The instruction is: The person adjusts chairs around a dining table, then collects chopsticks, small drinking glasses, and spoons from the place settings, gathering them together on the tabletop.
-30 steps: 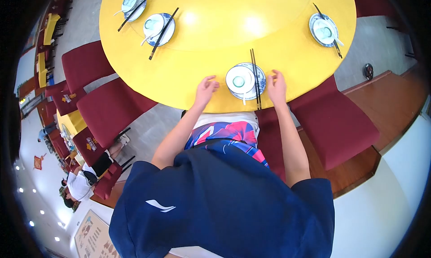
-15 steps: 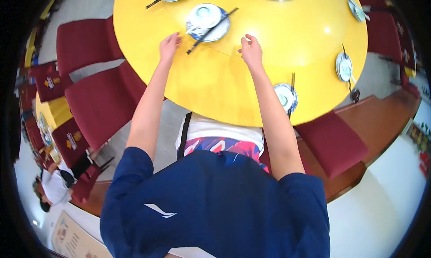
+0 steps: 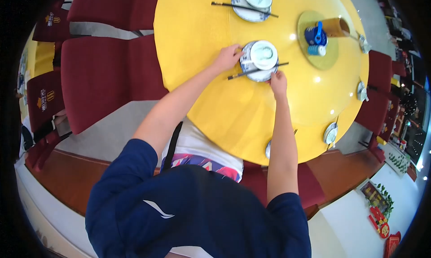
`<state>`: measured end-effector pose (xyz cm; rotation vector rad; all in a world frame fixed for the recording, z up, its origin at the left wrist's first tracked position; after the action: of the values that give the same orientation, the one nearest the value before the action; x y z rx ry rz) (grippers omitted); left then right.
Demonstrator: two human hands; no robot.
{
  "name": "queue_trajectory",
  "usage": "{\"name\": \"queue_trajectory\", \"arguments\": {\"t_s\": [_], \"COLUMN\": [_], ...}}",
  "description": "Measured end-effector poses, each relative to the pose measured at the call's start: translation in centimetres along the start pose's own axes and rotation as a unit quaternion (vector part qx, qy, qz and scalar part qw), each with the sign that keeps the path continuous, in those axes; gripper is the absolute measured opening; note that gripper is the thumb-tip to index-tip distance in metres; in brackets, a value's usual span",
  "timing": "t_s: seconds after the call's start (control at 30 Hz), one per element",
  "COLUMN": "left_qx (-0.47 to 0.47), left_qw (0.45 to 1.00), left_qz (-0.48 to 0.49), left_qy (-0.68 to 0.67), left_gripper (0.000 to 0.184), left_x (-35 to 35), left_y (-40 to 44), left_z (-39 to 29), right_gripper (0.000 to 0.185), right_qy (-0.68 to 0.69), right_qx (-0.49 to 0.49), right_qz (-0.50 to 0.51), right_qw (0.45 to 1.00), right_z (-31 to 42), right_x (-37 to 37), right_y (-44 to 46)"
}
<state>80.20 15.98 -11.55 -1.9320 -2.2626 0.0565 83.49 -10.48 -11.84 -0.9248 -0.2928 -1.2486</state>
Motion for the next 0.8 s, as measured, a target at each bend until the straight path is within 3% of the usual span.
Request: {"name": "queue_trajectory", "arguments": {"t_s": [0.13,0.23,0.3,0.43,0.5,0.8], "left_qx": [-0.002,-0.06,0.027,0.011,0.063,0.067], "left_qw": [0.998,0.99,0.999,0.998,0.996,0.997], "left_qz": [-0.004,-0.04,0.008,-0.01,-0.019,0.024], "left_qy": [-0.068,-0.117,-0.044,-0.059,-0.058,-0.031], "left_gripper": [0.023,0.023,0.024,0.024,0.023,0.023], "left_x": [0.5,3.0,5.3,9.7,11.7,16.7], "left_y": [-1.3,-2.5,-3.8,-6.6,-7.5,-7.9], "left_z": [0.8,0.4,1.1,1.5,1.9,2.5], "right_gripper": [0.015,0.014,0.012,0.011,0.011,0.011], "right_qy": [0.022,0.056,0.071,0.084,0.099,0.119], "right_qx": [-0.026,-0.012,-0.018,-0.003,-0.008,-0.029], "right_qz": [0.025,0.03,0.041,0.045,0.045,0.027], "right_qw": [0.999,0.998,0.997,0.995,0.994,0.992], "right_z": [0.8,1.1,2.4,4.5,5.3,7.6], "right_x": [-0.7,-2.9,-4.8,-8.7,-10.6,-16.0], "right_y": [-2.2,-3.7,-5.2,-8.5,-9.6,-11.4]}}
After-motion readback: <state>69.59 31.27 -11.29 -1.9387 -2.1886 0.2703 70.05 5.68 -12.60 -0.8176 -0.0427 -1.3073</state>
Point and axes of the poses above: each hand's wrist, its own y-axis towards the middle knuckle, its own x-axis out of the back of the hand, z = x × y, the point moved 4 cm from there along y, towards the middle knuckle, and after that the axes turned 13 degrees about -y, right-handed, at the moved point
